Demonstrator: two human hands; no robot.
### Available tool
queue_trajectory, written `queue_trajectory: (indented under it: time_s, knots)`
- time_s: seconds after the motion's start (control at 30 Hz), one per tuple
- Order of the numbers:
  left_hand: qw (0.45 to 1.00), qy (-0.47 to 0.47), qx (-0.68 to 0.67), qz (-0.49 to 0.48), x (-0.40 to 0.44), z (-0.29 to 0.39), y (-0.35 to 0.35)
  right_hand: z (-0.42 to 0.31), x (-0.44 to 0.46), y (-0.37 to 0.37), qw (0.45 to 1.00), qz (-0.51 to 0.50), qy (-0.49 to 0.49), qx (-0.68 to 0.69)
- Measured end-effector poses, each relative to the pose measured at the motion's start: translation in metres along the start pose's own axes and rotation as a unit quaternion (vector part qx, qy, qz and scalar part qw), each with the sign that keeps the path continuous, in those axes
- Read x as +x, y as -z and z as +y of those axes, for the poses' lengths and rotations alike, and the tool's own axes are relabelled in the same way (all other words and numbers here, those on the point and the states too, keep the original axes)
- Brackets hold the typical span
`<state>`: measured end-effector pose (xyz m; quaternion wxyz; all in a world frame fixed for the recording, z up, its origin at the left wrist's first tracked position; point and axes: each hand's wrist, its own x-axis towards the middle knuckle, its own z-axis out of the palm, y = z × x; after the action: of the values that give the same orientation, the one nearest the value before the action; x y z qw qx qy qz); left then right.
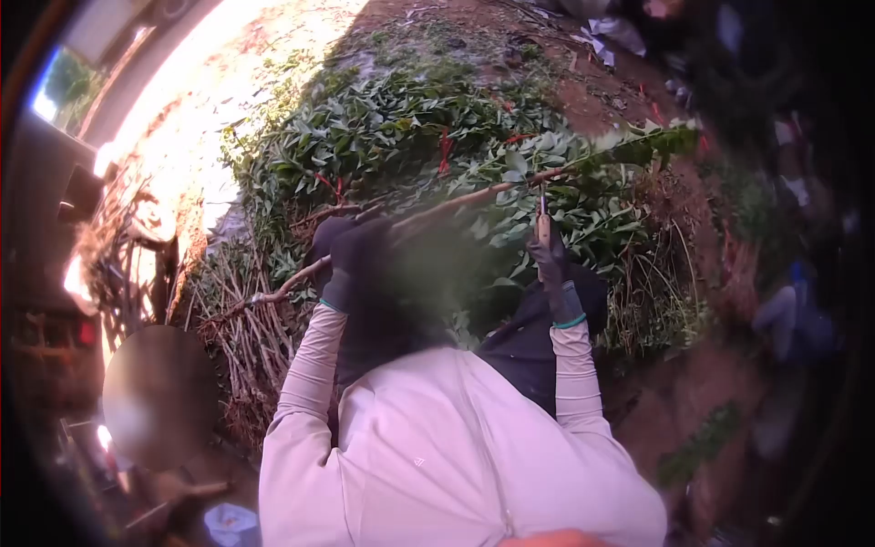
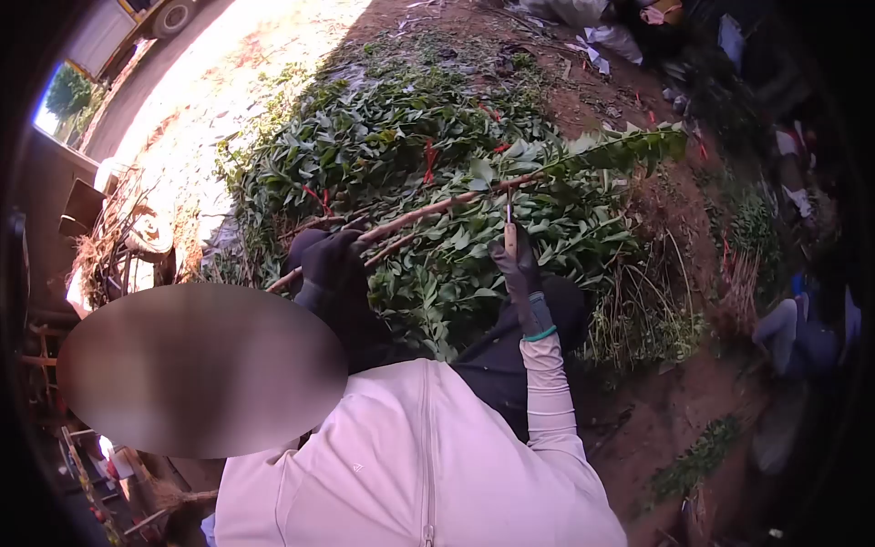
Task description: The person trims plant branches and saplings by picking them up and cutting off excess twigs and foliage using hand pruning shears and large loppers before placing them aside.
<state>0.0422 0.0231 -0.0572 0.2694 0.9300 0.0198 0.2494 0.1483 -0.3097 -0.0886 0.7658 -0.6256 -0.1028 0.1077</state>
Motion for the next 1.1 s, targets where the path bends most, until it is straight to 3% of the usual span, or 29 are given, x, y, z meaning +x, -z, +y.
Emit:
queue_trajectory:
  time_s: [0.1,0.27,0.37,0.4,0.63,0.73,0.83,0.93,0.97,1.03,1.07,1.1]
  knots:
    - [0.998,-0.001,-0.069,0.011,-0.004,-0.017,-0.006,0.007,0.023,-0.012,0.996,-0.005,0.013,0.087]
    - [0.999,-0.021,0.019,0.014,0.004,0.007,0.006,-0.011,0.025,-0.03,0.988,0.001,-0.012,0.153]
    - [0.999,-0.024,0.035,0.018,0.008,0.026,0.014,-0.009,0.025,-0.032,0.993,0.078,-0.002,-0.084]
    - [0.999,-0.017,0.05,0.008,0.008,0.029,0.015,-0.01,0.023,-0.041,0.981,0.118,0.095,-0.119]
    - [0.997,-0.003,0.08,0.0,0.007,0.027,0.009,-0.01,0.019,-0.036,0.977,0.105,0.09,-0.164]
    - [0.997,-0.015,0.077,0.01,0.007,0.024,0.003,-0.004,0.018,-0.032,0.98,0.115,0.03,-0.157]
    - [0.996,-0.016,0.09,-0.014,0.006,0.023,0.003,0.002,0.016,-0.019,0.992,0.079,-0.002,-0.094]
    - [0.993,-0.032,0.116,-0.02,0.009,0.017,0.007,0.018,0.007,-0.002,0.99,0.098,0.035,-0.093]
    - [0.992,-0.035,0.119,-0.023,0.008,0.011,0.011,0.018,0.007,0.013,0.99,0.056,0.005,-0.126]
    - [0.988,0.072,0.126,-0.05,0.012,-0.009,0.013,-0.012,0.008,0.024,0.996,-0.016,-0.064,-0.056]
    - [0.996,0.048,0.067,-0.038,0.008,-0.029,0.01,-0.017,0.008,0.035,0.982,-0.045,-0.046,-0.177]
    - [0.997,0.069,-0.024,-0.032,0.004,-0.038,0.007,-0.027,0.013,0.032,0.994,-0.049,-0.061,-0.074]
